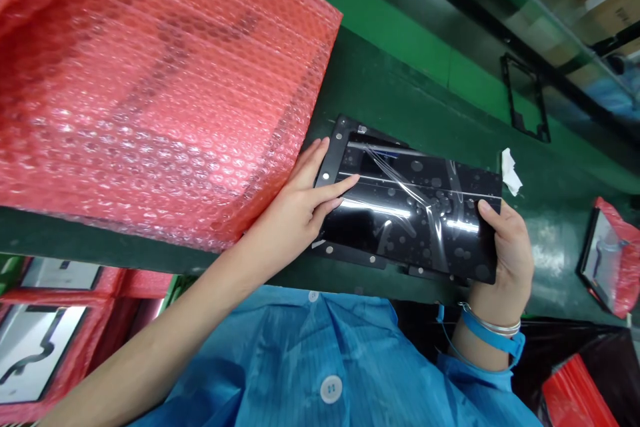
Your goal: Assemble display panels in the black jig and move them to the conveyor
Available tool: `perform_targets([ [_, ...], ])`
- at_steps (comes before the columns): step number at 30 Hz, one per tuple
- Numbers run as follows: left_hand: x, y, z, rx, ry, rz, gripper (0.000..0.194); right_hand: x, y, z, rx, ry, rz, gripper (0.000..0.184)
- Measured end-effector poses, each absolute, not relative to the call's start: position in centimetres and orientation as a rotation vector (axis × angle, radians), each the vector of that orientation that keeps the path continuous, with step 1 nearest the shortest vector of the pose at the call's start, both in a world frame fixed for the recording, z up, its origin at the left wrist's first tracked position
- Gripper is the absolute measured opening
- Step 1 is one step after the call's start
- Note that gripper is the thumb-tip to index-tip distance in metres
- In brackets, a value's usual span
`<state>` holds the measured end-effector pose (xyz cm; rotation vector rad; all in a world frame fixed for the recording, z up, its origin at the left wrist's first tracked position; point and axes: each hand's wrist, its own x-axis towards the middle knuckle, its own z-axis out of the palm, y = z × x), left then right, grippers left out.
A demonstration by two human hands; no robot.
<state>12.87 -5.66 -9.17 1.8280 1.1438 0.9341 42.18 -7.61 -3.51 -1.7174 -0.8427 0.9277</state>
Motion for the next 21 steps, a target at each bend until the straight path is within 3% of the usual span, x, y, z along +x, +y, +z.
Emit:
perform_targets([
  [7, 13.3, -6.0, -8.9, 1.837, 1.180, 0.934, 0.032, 43.4, -7.6, -3.6, -1.810, -0.960, 0.909, 0.037],
  [13, 13.2, -5.8, -9.1, 1.934, 1.249, 0.915, 0.033, 46.3, -6.1, -1.6, -2.476, -1.699, 0.871, 0.058],
  [17, 13.0, -5.9, -9.1, 2.172, 1.315, 0.896, 0.035, 46.7, -4.6, -1.0, -2.400, -1.835, 0.857, 0.051],
  [21, 16.1, -7.1, -7.4, 2.463, 1.402, 0.943, 0.039, 46.9, -3.0, -1.7, -2.457, -1.696, 0.635, 0.036],
])
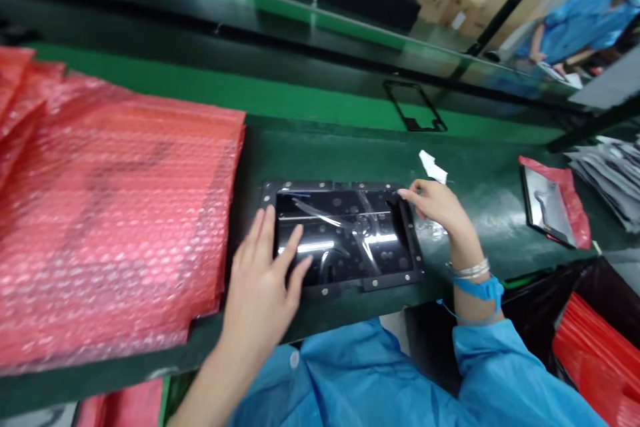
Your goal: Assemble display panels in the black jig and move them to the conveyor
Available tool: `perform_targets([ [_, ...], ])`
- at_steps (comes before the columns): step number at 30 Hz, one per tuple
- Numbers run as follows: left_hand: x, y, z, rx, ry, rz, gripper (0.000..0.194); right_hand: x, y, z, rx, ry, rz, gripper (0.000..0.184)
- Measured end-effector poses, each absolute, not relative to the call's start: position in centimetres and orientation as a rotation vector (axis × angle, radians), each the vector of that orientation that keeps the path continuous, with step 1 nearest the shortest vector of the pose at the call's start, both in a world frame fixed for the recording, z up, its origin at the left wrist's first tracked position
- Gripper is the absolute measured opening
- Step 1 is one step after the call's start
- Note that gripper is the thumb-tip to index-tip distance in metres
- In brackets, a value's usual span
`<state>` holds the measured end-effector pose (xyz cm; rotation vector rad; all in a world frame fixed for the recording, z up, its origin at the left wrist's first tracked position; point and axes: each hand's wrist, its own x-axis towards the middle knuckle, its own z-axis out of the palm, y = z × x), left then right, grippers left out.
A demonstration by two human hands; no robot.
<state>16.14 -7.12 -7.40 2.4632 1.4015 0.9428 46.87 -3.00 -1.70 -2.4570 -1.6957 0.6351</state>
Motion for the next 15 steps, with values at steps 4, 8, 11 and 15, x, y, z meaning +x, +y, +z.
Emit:
perform_targets([
  [4, 22.5, -8.9, -5.9, 2.705, 0.963, 0.705, 0.046, 47.2, -1.1, -2.1, -2.566, -1.701, 0.622, 0.039],
  [8, 27.1, -9.3, -6.7, 2.827, 0.777, 0.493, 0.041, 47.6, 0.5, -2.1, -2.590, -1.800, 0.639, 0.047],
  [11, 28.2, -9.2, -7.4, 2.876, 0.779, 0.470, 0.039, 47.9, 1.3, -2.3, -2.601, -1.792, 0.697, 0.048],
  [15, 28.3, -8.5, -6.9, 2.899, 0.728, 0.464, 0.039, 48.3, 1.6, -2.8, -2.573, -1.790, 0.706, 0.052],
])
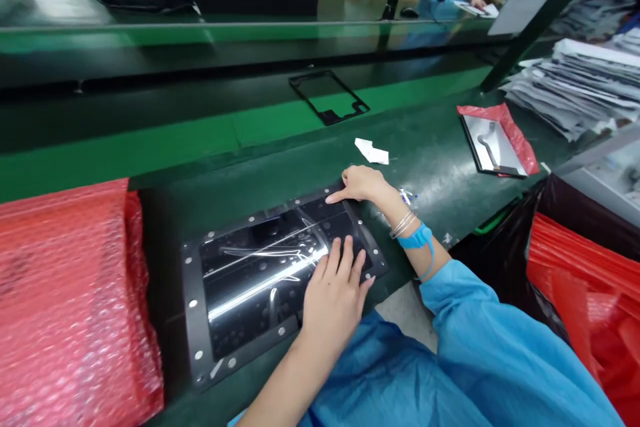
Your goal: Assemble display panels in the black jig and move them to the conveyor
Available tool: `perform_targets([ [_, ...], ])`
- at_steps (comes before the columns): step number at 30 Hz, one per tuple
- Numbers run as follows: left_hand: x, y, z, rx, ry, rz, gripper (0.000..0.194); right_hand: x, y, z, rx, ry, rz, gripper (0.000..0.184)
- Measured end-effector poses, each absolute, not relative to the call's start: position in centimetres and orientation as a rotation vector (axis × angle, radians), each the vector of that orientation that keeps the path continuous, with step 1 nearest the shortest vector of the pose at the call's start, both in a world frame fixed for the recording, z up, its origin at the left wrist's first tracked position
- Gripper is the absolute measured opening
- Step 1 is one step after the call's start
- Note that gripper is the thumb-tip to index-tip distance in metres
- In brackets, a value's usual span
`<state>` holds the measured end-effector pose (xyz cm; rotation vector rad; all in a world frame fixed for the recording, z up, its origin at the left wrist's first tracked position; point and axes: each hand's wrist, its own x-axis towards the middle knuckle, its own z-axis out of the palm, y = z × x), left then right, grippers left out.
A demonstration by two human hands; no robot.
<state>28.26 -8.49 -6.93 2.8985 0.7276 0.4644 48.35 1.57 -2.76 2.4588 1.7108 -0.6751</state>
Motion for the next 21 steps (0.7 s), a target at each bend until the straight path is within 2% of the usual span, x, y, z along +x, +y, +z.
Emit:
perform_targets([
  [4, 27.1, -5.5, -6.0, 2.907, 0.666, 0.540, 0.038, 48.5, 0.6, -3.1, 2.513, 1.792, -0.633, 0.051],
  [8, 25.4, -1.7, -5.6, 2.821, 1.287, 0.680, 0.051, 48.4, -0.4, -3.4, 2.613, 1.884, -0.602, 0.044],
  [11, 24.9, -0.1, -5.7, 2.737, 1.363, 0.654, 0.053, 48.2, -0.6, -3.6, 2.760, 1.956, -0.643, 0.032],
  [13, 24.8, 0.4, -5.7, 2.667, 1.382, 0.670, 0.054, 48.1, -0.6, -3.8, 2.881, 1.984, -0.809, 0.024],
  [16, 24.7, 0.6, -5.1, 2.508, 1.425, 0.818, 0.050, 48.0, -0.6, -4.0, 2.920, 2.094, -1.226, 0.018],
  [21, 22.9, -0.3, -2.9, 2.337, 1.302, 1.125, 0.036, 47.5, -1.2, -4.4, 2.605, 2.337, -1.756, 0.056],
])
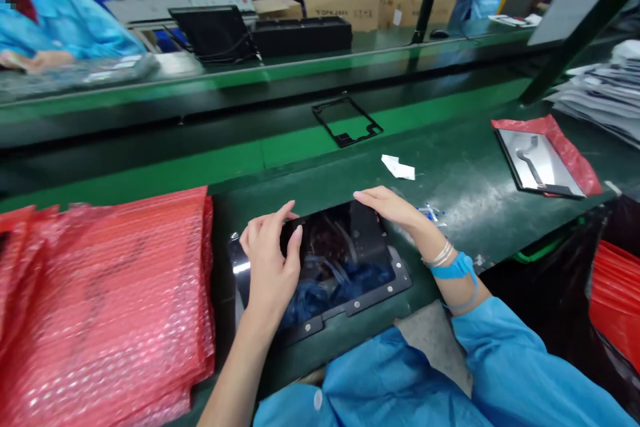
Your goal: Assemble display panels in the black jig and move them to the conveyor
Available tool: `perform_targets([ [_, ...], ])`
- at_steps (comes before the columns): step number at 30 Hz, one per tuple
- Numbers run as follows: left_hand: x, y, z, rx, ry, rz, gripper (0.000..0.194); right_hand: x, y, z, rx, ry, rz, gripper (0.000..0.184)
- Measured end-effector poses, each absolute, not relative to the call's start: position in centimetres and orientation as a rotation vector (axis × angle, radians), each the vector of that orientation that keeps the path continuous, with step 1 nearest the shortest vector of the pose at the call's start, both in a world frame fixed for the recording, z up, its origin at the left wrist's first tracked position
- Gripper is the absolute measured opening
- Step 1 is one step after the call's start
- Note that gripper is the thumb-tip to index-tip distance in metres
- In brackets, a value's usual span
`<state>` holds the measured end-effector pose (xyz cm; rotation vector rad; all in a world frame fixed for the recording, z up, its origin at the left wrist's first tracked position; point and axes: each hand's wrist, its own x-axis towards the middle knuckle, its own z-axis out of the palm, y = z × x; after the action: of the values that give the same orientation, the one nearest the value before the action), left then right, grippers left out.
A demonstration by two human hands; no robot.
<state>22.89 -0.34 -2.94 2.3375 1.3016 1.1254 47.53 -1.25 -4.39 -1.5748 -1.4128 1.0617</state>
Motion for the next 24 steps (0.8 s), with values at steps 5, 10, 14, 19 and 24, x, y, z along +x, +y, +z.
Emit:
perform_targets([
  [5, 19.3, -0.7, -2.9, 1.794, 1.483, 1.411, 0.045, 46.9, -1.7, -4.9, -1.429, -1.326, 1.089, 0.069],
  [10, 18.1, -0.1, -3.6, 1.078, 1.356, 1.378, 0.041, 46.3, -1.9, -4.3, -1.418, -1.237, 1.059, 0.062],
  [14, 18.6, 0.0, -2.8, 0.943, 1.293, 1.580, 0.035, 46.1, -3.2, -3.4, -1.397, -1.136, 1.035, 0.049],
  [19, 18.4, -0.3, -1.8, 0.719, 1.177, 1.759, 0.023, 46.1, -6.6, -3.9, -1.362, -1.053, 1.197, 0.049],
  [24, 17.7, -2.1, -2.7, 0.742, 1.183, 1.709, 0.034, 46.0, -6.1, -2.4, -1.342, -0.912, 1.064, 0.046],
])
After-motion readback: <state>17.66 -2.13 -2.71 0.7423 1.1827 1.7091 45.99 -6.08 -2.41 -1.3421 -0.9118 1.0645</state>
